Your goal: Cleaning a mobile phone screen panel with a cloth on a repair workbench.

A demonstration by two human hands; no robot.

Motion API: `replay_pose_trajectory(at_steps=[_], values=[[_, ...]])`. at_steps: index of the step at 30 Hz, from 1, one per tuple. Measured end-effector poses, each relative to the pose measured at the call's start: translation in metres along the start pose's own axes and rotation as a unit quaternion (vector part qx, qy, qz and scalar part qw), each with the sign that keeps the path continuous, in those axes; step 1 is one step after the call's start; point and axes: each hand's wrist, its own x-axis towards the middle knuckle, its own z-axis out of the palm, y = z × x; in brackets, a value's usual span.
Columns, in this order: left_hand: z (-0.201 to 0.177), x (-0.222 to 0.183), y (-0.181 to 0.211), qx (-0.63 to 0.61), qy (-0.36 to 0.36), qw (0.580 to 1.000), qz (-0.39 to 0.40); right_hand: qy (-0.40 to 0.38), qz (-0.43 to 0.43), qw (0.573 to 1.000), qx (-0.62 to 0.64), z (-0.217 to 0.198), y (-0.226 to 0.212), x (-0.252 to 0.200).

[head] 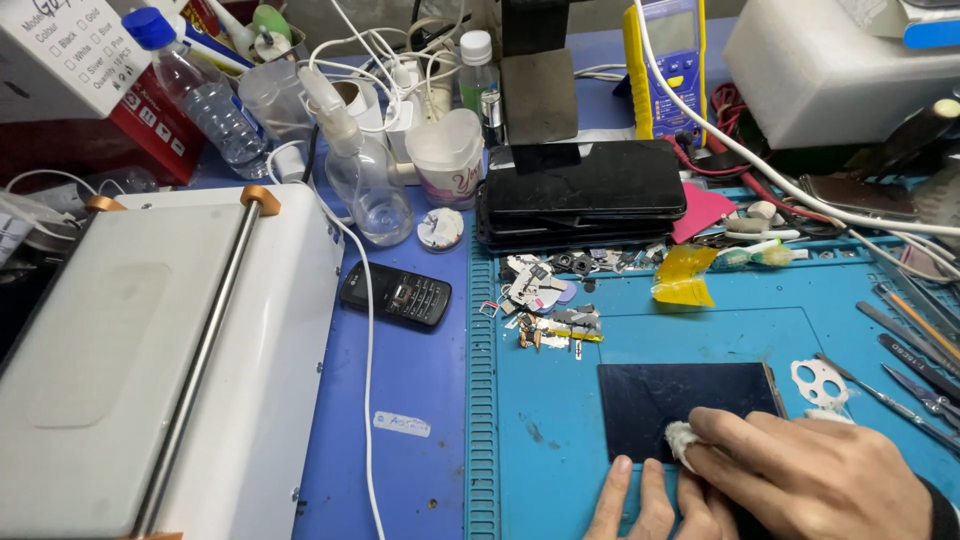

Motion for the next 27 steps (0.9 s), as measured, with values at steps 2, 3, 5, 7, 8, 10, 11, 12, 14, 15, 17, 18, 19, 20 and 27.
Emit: replay_pose_trajectory(at_steps=[2,3,5,7,8,10,11,12,14,15,17,18,19,20,27], values=[[-0.003,-0.002,-0.003,-0.023,-0.017,1.000,0.012,-0.012,-0.008,1.000,-0.004,0.003,0.002,-0.019],[-0.004,-0.002,-0.005,-0.046,-0.032,0.998,0.022,-0.025,-0.018,0.999,-0.010,0.004,0.005,-0.027],[-0.002,-0.001,-0.011,-0.016,-0.010,0.999,0.030,-0.024,-0.009,1.000,-0.015,0.002,0.001,-0.021],[-0.006,0.002,-0.014,0.014,0.013,0.999,0.043,-0.020,0.003,1.000,-0.021,-0.003,-0.002,-0.013],[-0.009,0.003,-0.016,-0.003,-0.003,0.999,0.050,-0.002,0.003,1.000,-0.003,-0.005,-0.004,-0.006],[-0.012,0.006,-0.022,-0.022,-0.025,0.998,0.055,0.012,0.003,1.000,0.019,-0.011,-0.005,-0.004],[-0.011,0.007,-0.026,0.003,0.009,0.998,0.068,-0.006,0.009,1.000,0.022,-0.016,-0.005,-0.010],[-0.009,0.007,-0.029,0.029,0.044,0.995,0.081,-0.023,0.015,0.999,0.025,-0.019,-0.005,-0.015],[-0.031,0.025,-0.042,-0.008,0.052,0.996,0.077,-0.009,0.006,1.000,0.023,-0.023,-0.010,-0.005],[-0.038,0.035,-0.047,-0.039,0.075,0.993,0.082,0.020,-0.002,1.000,0.008,-0.024,-0.011,-0.003],[-0.042,0.036,-0.046,-0.053,0.055,0.994,0.083,0.036,0.001,0.999,0.008,-0.029,-0.018,0.006],[-0.042,0.038,-0.048,-0.055,0.046,0.994,0.085,0.063,-0.006,0.998,0.000,-0.030,-0.020,0.014],[-0.044,0.038,-0.048,-0.069,0.035,0.994,0.077,0.046,0.000,0.999,0.009,-0.033,-0.020,0.007],[-0.046,0.037,-0.049,-0.073,0.013,0.994,0.077,0.037,0.016,0.999,0.011,-0.036,-0.020,0.002],[-0.040,0.024,-0.048,-0.057,0.003,0.997,0.046,-0.070,-0.025,0.996,0.047,-0.042,-0.015,0.007]])
